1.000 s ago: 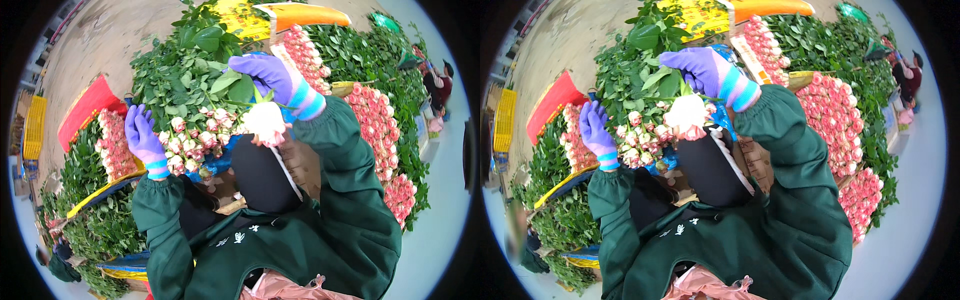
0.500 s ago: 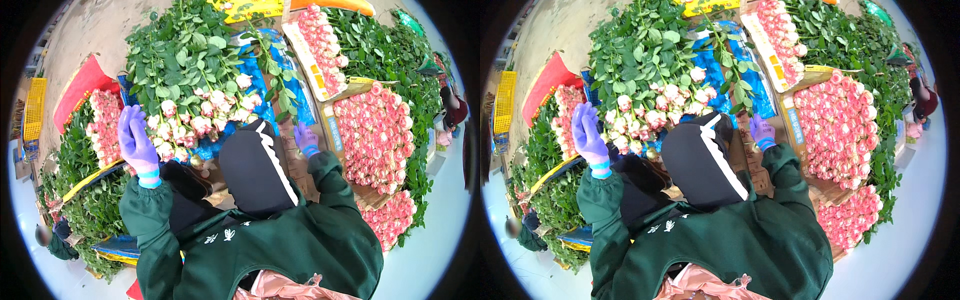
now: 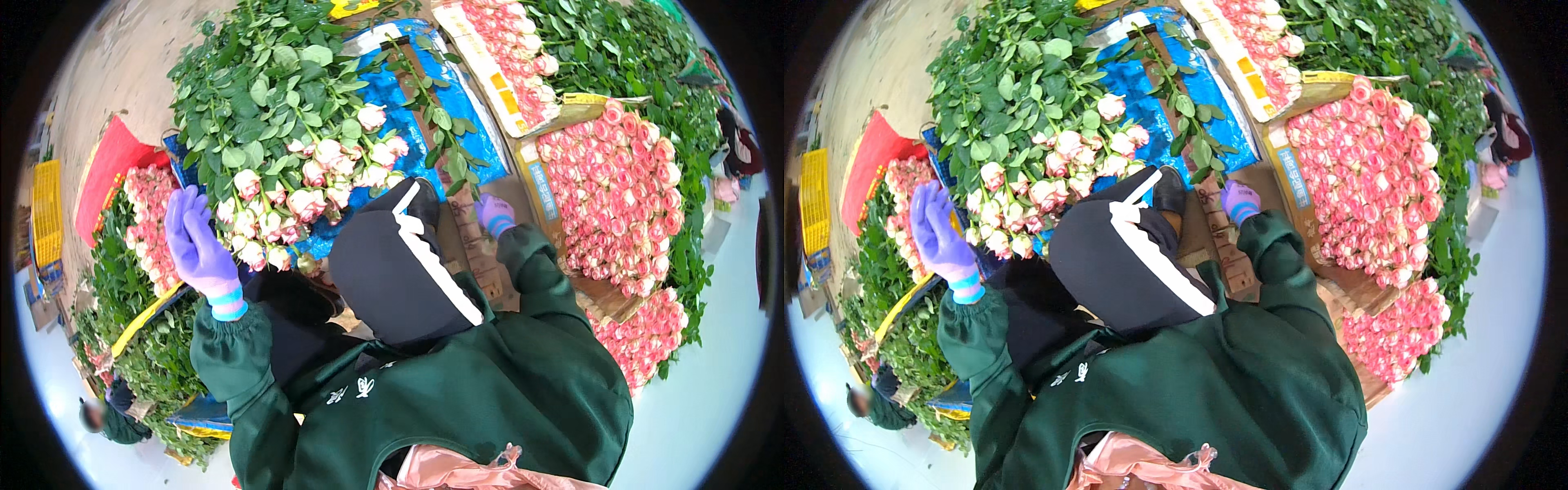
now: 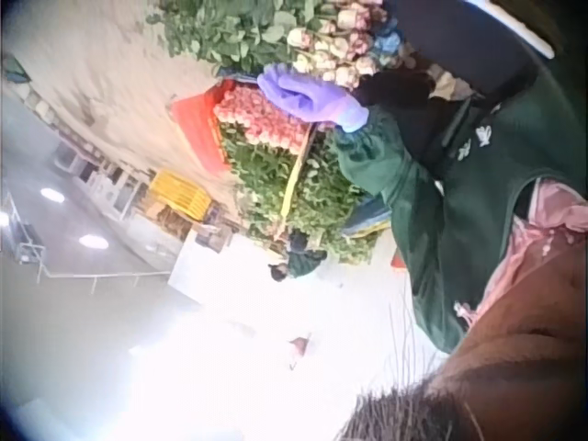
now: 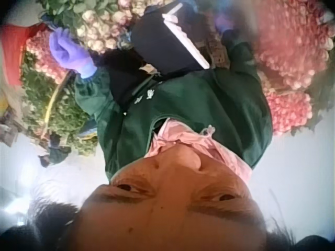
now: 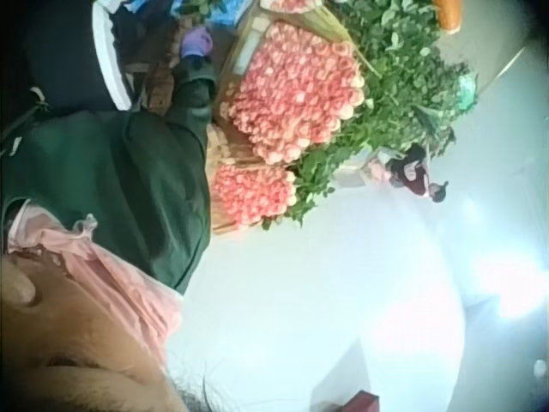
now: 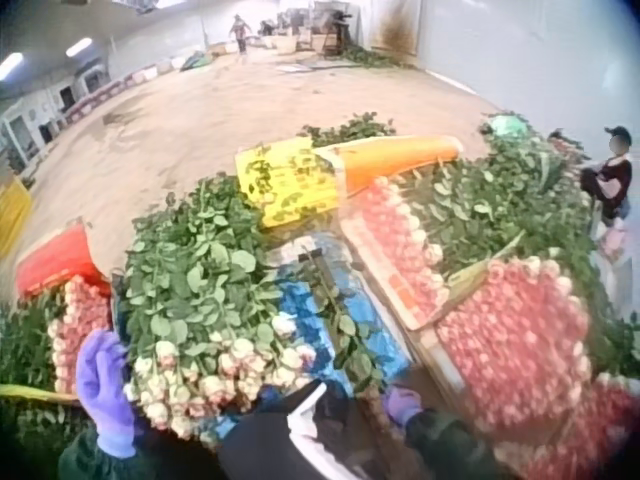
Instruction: The person trims rose stems and removes leaves while seated among crates of pink roses. They repeatedly pick up stems, cut the ends, strip foliage, and place the trimmed roses into a blue crate.
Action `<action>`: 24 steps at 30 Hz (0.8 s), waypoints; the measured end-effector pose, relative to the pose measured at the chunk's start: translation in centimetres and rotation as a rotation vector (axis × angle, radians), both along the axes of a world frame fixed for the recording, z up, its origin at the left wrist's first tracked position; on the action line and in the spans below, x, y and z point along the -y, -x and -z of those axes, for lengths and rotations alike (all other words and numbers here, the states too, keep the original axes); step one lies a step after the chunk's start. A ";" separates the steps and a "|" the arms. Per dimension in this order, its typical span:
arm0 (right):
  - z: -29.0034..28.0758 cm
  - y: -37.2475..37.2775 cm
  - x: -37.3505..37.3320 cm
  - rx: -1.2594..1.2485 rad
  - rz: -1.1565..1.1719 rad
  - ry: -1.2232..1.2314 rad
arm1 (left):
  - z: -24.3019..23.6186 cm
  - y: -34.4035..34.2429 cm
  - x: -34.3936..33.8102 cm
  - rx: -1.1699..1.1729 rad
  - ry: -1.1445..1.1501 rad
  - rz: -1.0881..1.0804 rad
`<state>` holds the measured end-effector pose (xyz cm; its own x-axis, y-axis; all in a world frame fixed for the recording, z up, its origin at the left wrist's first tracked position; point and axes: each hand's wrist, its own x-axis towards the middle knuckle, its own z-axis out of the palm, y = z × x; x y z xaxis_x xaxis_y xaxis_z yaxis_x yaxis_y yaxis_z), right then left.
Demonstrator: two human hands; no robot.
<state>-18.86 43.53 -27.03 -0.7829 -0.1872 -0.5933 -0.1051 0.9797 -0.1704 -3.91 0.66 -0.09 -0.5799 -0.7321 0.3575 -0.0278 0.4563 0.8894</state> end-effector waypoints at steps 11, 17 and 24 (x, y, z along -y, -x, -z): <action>3.7 0.9 -1.8 -0.065 -0.122 0.140 | 0.8 -1.2 1.2 0.080 0.036 0.031; 2.1 2.1 -0.7 0.450 0.084 0.153 | 1.1 -1.6 1.7 0.166 0.066 0.009; 3.1 0.2 -0.5 0.398 0.143 0.218 | 0.9 -1.3 1.0 0.187 0.072 -0.020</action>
<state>-19.04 44.07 -30.15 -0.5295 -0.2477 -0.8113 0.1433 0.9166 -0.3733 -2.66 -0.38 -0.98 -0.6265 -0.7205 0.2973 -0.1989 0.5166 0.8328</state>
